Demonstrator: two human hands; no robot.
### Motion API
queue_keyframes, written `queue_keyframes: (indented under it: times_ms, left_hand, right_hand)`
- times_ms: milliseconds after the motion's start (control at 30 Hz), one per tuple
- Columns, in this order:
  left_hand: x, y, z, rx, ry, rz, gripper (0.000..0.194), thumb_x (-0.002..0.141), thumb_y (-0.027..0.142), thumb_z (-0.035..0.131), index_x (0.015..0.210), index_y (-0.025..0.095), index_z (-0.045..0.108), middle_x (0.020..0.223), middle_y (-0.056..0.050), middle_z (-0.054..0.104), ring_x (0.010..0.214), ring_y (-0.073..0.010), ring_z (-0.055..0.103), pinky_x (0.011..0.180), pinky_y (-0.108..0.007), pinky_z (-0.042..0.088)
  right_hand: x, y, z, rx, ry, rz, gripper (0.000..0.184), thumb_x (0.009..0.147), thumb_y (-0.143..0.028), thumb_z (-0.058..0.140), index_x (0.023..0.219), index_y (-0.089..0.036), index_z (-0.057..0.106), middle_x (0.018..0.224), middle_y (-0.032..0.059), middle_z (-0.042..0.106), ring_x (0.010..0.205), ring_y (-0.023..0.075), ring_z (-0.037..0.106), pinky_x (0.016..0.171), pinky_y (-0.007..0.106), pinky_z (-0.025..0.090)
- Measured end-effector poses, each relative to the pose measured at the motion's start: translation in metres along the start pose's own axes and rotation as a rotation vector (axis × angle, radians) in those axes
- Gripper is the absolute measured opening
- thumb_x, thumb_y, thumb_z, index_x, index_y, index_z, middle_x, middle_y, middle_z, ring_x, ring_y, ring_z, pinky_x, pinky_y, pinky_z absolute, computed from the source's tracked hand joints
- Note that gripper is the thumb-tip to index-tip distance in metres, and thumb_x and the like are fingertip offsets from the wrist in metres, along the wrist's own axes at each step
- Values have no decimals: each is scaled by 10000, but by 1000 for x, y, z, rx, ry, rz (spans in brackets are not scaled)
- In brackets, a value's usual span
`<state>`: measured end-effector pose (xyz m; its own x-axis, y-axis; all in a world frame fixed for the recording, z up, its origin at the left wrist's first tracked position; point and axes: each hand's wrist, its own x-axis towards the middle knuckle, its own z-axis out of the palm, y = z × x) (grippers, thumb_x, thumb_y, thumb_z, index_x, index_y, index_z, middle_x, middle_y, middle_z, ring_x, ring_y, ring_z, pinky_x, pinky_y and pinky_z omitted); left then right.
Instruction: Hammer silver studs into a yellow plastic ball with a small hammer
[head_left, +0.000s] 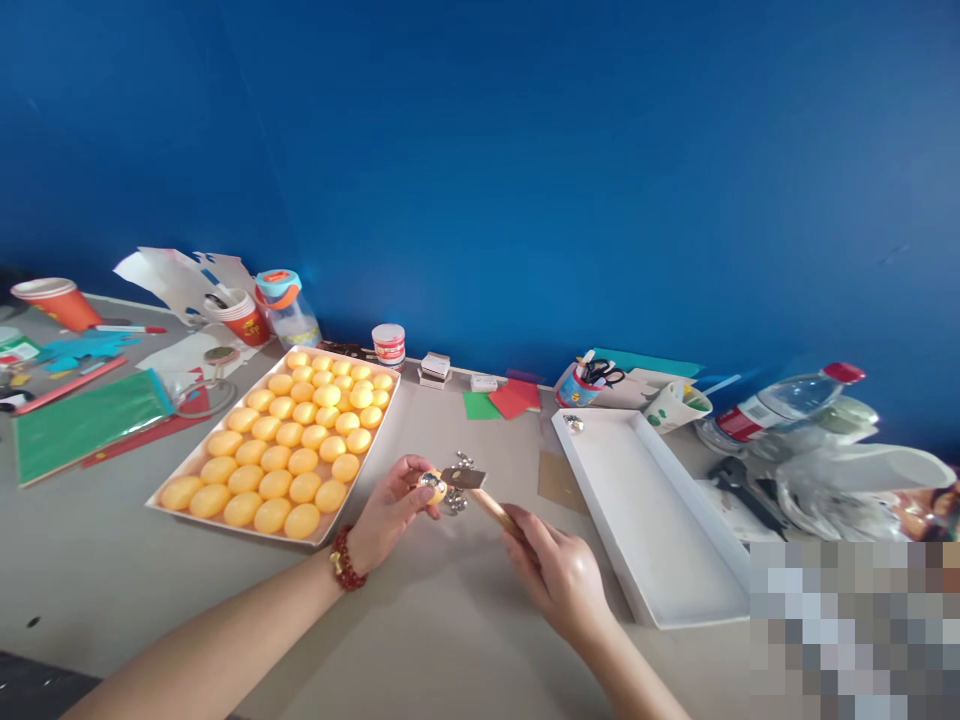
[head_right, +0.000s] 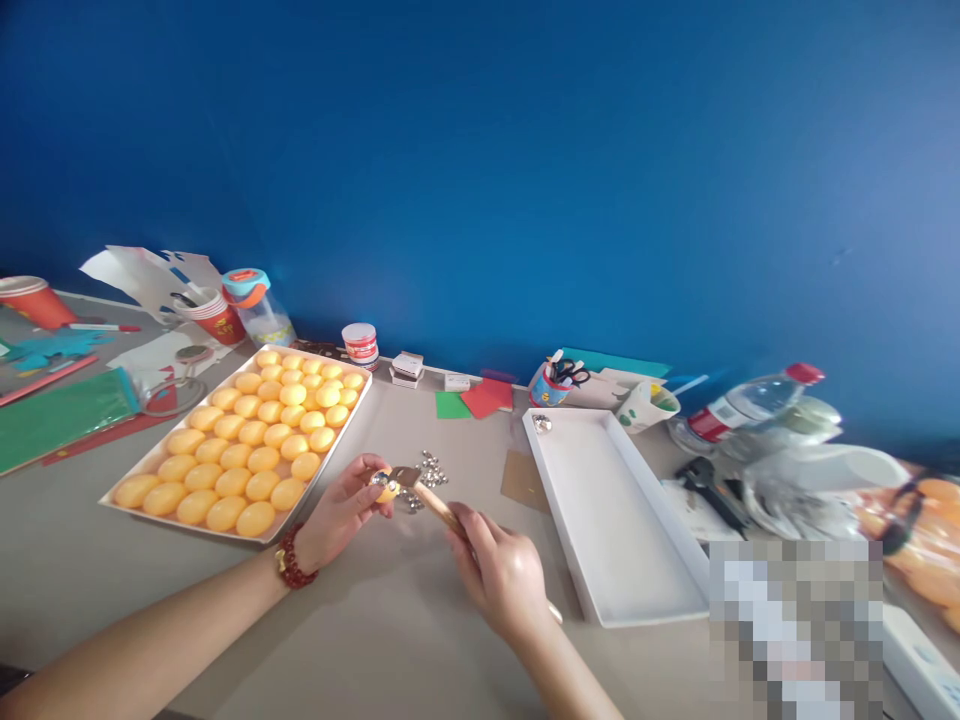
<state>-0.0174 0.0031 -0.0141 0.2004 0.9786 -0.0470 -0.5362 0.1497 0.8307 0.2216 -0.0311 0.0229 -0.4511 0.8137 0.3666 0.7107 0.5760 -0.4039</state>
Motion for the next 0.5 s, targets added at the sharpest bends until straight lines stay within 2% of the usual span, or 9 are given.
queue_keyframes:
  times_ms: [100,267,367,500]
  left_hand:
    - [-1,1,-1,-57,-72,-74,185,872,245,622,1040,194,567,936,-51,686,668,-109,603,696,-274,488]
    - [0,1,-2,-148,-159,-121,269,917,308,509,1138,166,569,1046,-117,657,730,-149,592,694,-307,473]
    - [-1,1,1,-100,-168,-83,291,924,364,510,1128,166,572,996,-89,617,697,-126,541,668,-285,448]
    - [-4,0,4,124,-142,-41,184,928,355,525,975,181,562,879,-12,540,579,-70,413,599,-244,402]
  right_hand:
    - [-1,3,0,11,44,16,231,986,-244,405,1156,-157,534,792,51,689,553,135,601,504,226,374]
    - [-2,6,4,10,49,11,224,986,-252,409,1148,-164,536,771,40,677,564,137,604,506,227,369]
    - [-3,6,3,7,51,7,226,987,-245,411,1166,-169,526,784,40,677,570,137,604,514,228,372]
    - [-2,5,1,15,71,-3,219,984,-234,426,1169,-166,521,794,46,677,576,137,601,528,228,381]
